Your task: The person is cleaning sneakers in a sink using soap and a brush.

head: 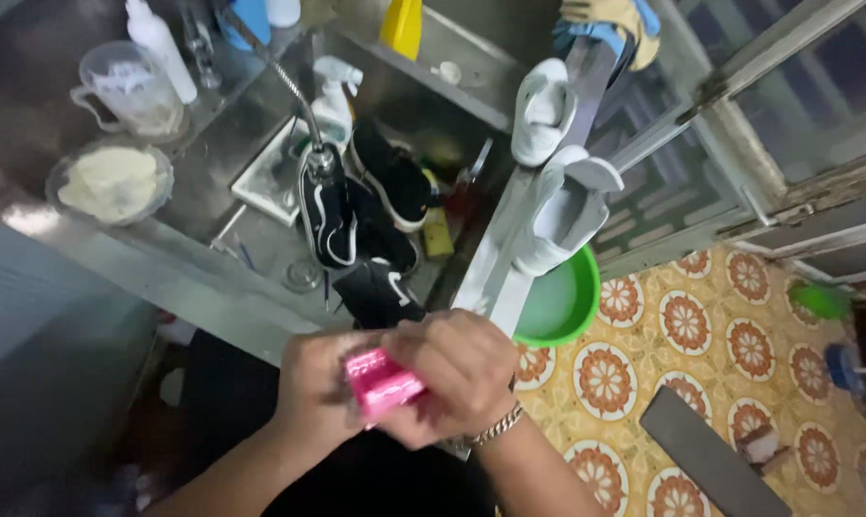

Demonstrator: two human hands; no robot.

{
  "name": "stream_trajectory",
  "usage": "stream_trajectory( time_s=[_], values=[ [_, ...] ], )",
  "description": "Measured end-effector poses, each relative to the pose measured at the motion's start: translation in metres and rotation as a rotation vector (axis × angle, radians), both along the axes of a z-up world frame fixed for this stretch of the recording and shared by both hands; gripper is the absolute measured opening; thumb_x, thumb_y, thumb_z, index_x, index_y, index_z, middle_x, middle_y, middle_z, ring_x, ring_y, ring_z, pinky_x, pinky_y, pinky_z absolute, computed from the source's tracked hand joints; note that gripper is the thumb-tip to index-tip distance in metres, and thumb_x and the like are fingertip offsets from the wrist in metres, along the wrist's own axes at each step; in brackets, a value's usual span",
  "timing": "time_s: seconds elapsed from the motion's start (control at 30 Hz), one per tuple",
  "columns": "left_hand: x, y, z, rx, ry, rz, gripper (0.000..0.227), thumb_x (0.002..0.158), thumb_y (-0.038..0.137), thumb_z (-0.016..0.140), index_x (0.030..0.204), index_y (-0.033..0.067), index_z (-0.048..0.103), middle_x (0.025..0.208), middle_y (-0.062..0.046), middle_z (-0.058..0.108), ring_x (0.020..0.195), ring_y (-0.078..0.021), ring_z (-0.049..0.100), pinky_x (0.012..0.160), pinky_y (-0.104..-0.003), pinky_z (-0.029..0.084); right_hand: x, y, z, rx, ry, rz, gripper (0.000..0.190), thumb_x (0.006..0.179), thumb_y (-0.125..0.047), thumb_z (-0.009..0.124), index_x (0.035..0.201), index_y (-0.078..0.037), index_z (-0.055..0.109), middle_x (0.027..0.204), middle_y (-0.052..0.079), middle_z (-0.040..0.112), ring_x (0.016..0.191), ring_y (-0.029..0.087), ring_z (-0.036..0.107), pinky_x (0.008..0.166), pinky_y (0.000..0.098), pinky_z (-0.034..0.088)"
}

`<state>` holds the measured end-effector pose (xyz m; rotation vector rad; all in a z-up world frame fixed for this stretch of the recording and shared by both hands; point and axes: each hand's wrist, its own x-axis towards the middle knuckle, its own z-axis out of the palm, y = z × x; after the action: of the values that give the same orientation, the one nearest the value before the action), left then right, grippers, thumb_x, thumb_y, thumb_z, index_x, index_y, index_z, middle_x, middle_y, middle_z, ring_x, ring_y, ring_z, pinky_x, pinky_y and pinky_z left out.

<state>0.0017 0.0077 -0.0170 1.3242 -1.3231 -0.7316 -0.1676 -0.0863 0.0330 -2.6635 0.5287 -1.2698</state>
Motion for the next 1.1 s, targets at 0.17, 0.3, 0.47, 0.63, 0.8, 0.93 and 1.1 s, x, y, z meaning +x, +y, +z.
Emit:
stream_trajectory(
  time_s=[0.17, 0.3, 0.47, 0.63, 0.8, 0.93, 1.1],
  values=[
    [0.004, 0.012, 0.014, 0.064, -0.134, 0.089, 0.035, 0.07, 0.022, 0.087, 0.103, 0.0113, 0.081, 0.077, -0.01, 0.074, 0.066, -0.0229, 0.077, 0.058, -0.034, 0.058, -0.015, -0.011, -0.042, 0.1, -0.052, -0.089, 0.033, 0.08, -0.032, 0.082, 0.087, -0.003, 0.066, 0.084, 0.009, 0.072, 0.071, 0.025, 0.07, 0.062, 0.0356, 0.055],
    [0.009, 0.015, 0.003, -0.04, -0.147, 0.048, 0.033, 0.064, 0.018, 0.086, 0.095, 0.0107, 0.077, 0.078, -0.009, 0.075, 0.068, -0.0255, 0.073, 0.06, -0.035, 0.056, 0.011, 0.013, -0.017, 0.087, -0.025, -0.051, 0.031, 0.078, -0.032, 0.079, 0.09, -0.005, 0.068, 0.084, 0.009, 0.071, 0.072, 0.025, 0.07, 0.062, 0.035, 0.055],
    [0.014, 0.023, 0.011, 0.014, -0.202, 0.083, 0.034, 0.072, 0.016, 0.084, 0.106, 0.0106, 0.08, 0.081, -0.009, 0.075, 0.07, -0.0263, 0.073, 0.062, -0.035, 0.057, -0.005, -0.004, -0.06, 0.154, -0.092, -0.084, 0.03, 0.075, -0.03, 0.079, 0.086, -0.003, 0.068, 0.08, 0.011, 0.07, 0.07, 0.024, 0.07, 0.062, 0.0333, 0.055],
    [0.017, 0.028, 0.001, 0.03, -0.226, 0.056, 0.026, 0.067, 0.016, 0.084, 0.091, 0.0074, 0.075, 0.078, -0.011, 0.071, 0.072, -0.0292, 0.072, 0.063, -0.036, 0.055, 0.019, 0.017, -0.028, 0.154, -0.086, -0.006, 0.029, 0.074, -0.027, 0.077, 0.089, -0.003, 0.069, 0.083, 0.011, 0.07, 0.075, 0.027, 0.072, 0.069, 0.0353, 0.059],
    [0.023, 0.031, 0.01, 0.019, -0.154, 0.111, 0.036, 0.068, 0.018, 0.08, 0.102, 0.0057, 0.077, 0.079, -0.012, 0.071, 0.069, -0.0266, 0.074, 0.061, -0.034, 0.057, 0.009, 0.0, -0.061, 0.128, -0.099, -0.022, 0.028, 0.073, -0.026, 0.077, 0.087, -0.003, 0.067, 0.085, 0.012, 0.072, 0.074, 0.028, 0.072, 0.068, 0.0348, 0.057],
    [0.023, 0.032, 0.005, 0.049, -0.152, 0.083, 0.027, 0.071, 0.018, 0.081, 0.093, 0.0058, 0.074, 0.08, -0.012, 0.073, 0.072, -0.0273, 0.074, 0.065, -0.035, 0.057, 0.026, 0.021, -0.036, 0.147, -0.128, 0.062, 0.028, 0.077, -0.028, 0.076, 0.088, -0.004, 0.066, 0.086, 0.011, 0.071, 0.074, 0.028, 0.072, 0.069, 0.0352, 0.059],
    [0.029, 0.039, 0.017, 0.181, -0.209, 0.006, 0.032, 0.067, 0.019, 0.082, 0.097, 0.007, 0.078, 0.076, -0.013, 0.073, 0.066, -0.0288, 0.073, 0.059, -0.036, 0.058, 0.018, -0.006, -0.068, 0.141, -0.109, 0.088, 0.031, 0.076, -0.031, 0.076, 0.087, -0.004, 0.067, 0.084, 0.011, 0.07, 0.072, 0.026, 0.071, 0.066, 0.035, 0.057]
  ],
)
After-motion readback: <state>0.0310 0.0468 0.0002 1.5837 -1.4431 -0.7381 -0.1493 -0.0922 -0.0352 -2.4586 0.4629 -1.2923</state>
